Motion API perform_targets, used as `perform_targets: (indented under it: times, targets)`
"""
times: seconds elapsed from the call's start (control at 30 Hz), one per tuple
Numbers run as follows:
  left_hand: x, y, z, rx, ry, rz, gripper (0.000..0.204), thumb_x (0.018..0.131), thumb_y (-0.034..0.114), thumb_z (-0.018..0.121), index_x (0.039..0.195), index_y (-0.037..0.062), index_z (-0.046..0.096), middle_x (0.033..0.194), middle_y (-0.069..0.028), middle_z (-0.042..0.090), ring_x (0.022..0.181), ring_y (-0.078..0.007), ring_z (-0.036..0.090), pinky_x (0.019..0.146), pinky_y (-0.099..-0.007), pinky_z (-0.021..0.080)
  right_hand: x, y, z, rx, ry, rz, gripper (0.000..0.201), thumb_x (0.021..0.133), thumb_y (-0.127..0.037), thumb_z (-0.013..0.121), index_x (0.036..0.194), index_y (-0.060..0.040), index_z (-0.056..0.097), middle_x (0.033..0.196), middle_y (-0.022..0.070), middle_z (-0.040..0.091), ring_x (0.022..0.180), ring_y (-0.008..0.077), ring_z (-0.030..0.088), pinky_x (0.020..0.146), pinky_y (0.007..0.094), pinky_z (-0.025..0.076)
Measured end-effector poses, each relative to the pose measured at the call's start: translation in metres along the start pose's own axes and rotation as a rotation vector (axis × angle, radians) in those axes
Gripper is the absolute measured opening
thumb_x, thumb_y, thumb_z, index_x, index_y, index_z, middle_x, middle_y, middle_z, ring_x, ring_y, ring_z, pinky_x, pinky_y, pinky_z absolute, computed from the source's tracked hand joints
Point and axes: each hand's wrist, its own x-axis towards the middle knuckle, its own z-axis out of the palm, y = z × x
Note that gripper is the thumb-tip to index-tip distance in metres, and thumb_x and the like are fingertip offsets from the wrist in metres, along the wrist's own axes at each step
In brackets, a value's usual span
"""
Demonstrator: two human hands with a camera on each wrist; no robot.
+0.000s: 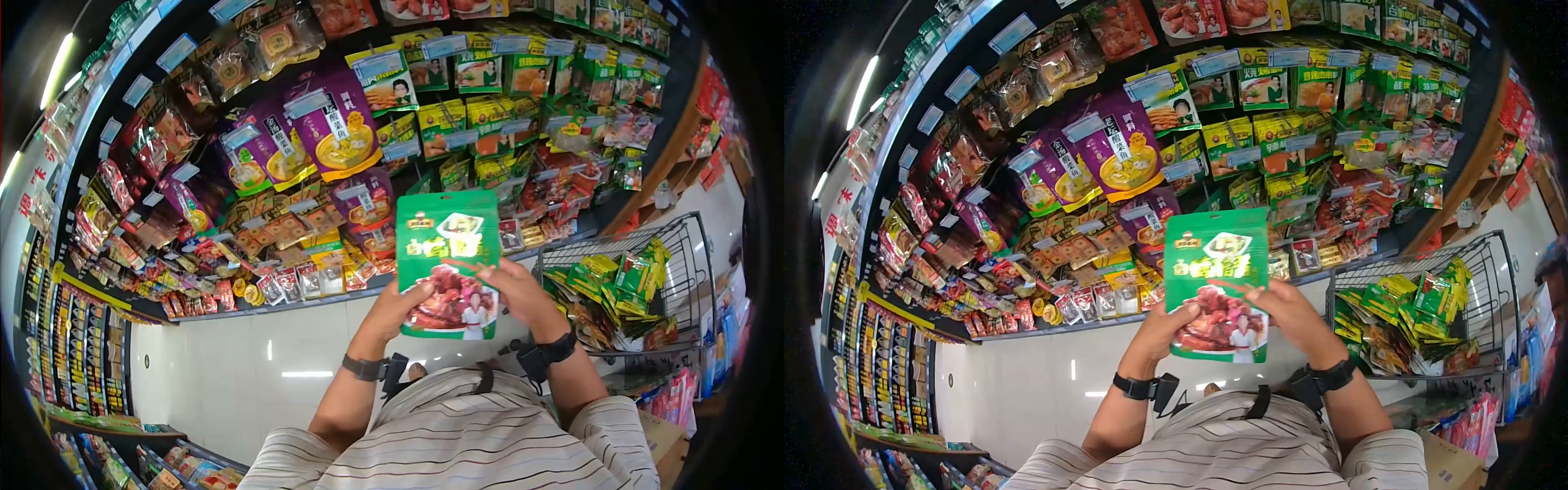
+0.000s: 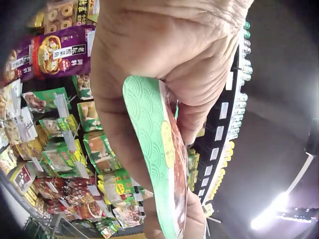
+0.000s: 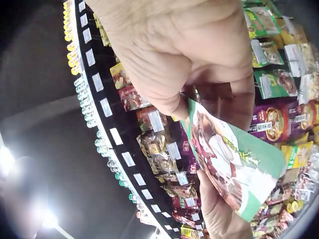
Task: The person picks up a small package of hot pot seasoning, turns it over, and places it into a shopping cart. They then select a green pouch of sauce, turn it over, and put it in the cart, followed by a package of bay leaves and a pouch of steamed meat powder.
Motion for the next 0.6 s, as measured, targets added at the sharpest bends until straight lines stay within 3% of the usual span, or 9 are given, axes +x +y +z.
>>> perform_targets:
  times: [0.1, 0.4, 0.53, 0.6]
  targets:
    - [-0.016, 0.001, -0.028, 0.026, 0.054, -0.016, 0.043, 0.093, 0.02, 0.071, 0.13, 0.0036, 0.057, 0.119, -0.0055, 0.063, 0.106, -0.0145, 0.061, 0.091, -0.0302, 0.051, 0.014, 0.008, 0.036, -0.045, -0.138, -0.078, 0.042, 0.101, -0.025, 0.058, 0.135, -0.0009, 0.053, 0.124, 0.0055, 0.062, 0.115, 0.0099, 0.053, 0.101, 0.0283, 0.042]
    - [-0.038, -0.002, -0.085, -0.071, 0.123, -0.011, 0.034, 0.095, 0.018, 0.067, 0.126, 0.0066, 0.061, 0.115, -0.0043, 0.066, 0.102, -0.0144, 0.064, 0.089, -0.0305, 0.052, 0.039, 0.049, 0.084, -0.062, -0.062, 0.005, 0.04, 0.1, -0.026, 0.059, 0.13, 0.0001, 0.055, 0.116, 0.0039, 0.063, 0.104, 0.0087, 0.057, 0.091, 0.0261, 0.047]
    - [-0.037, -0.008, -0.115, 0.042, 0.138, 0.002, 0.041, 0.096, 0.02, 0.064, 0.133, 0.0032, 0.054, 0.123, -0.0071, 0.063, 0.109, -0.0157, 0.061, 0.095, -0.0315, 0.05, 0.038, 0.062, 0.094, -0.068, -0.082, 0.036, 0.042, 0.1, -0.025, 0.058, 0.133, 0.0006, 0.053, 0.118, 0.0039, 0.062, 0.105, 0.0092, 0.056, 0.092, 0.0263, 0.046]
    - [-0.038, -0.003, -0.11, -0.07, 0.1, 0.054, 0.047, 0.097, 0.018, 0.062, 0.139, 0.0033, 0.048, 0.128, -0.0073, 0.061, 0.111, -0.0152, 0.061, 0.095, -0.0303, 0.049, 0.035, 0.063, 0.102, -0.088, -0.1, 0.024, 0.042, 0.1, -0.025, 0.058, 0.134, 0.0004, 0.053, 0.118, 0.0035, 0.062, 0.106, 0.0093, 0.055, 0.093, 0.0268, 0.045]
